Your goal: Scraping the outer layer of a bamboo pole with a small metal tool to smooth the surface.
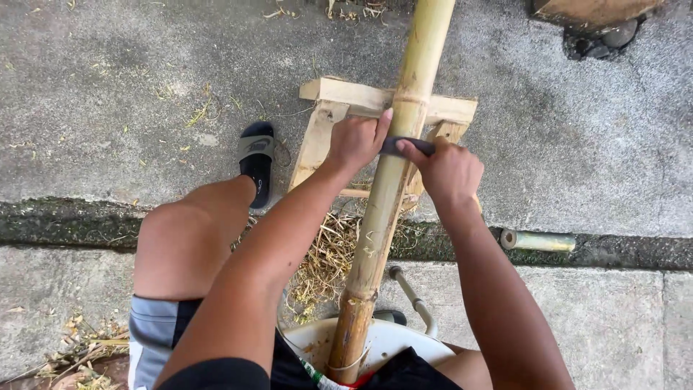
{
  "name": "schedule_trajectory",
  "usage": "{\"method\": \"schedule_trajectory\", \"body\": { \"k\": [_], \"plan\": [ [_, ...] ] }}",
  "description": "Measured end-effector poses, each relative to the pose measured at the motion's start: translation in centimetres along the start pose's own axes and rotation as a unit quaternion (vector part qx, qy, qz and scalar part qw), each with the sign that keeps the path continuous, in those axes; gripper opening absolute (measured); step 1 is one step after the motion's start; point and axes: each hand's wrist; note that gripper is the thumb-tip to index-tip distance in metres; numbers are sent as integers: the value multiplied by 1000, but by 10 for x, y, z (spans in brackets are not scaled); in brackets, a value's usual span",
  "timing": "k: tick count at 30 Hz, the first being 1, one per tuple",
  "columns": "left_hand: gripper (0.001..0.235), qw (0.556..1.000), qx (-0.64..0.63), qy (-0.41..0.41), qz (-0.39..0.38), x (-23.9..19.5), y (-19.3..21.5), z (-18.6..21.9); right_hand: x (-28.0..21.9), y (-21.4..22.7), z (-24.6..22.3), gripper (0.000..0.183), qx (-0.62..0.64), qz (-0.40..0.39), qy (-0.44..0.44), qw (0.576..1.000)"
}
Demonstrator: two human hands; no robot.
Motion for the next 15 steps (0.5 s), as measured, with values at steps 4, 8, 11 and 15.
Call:
{"method": "schedule_trajectory", "body": {
  "k": [4, 8, 11, 15],
  "plan": [
    [70, 999, -23, 26, -32, -51, 13, 2, -39, 5, -9, 72, 13, -119, -14, 993],
    [70, 979, -99, 39, -172, -160, 48, 14, -139, 1, -22, 67, 66, -168, 18, 983],
    [72, 954, -99, 75, -274, -227, 82, 35, -212, 0, -30, 65, 98, -155, 43, 982],
    [74, 952, -71, 86, -285, -258, 108, 57, -261, -1, -33, 66, 141, -121, 0, 983]
  ]
}}
Point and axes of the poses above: each hand's wrist, its own x-axis towards the middle knuckle, its own y-axis out of the back of the hand, z = x × y, and after that the axes turned 3 degrees about z, right-handed
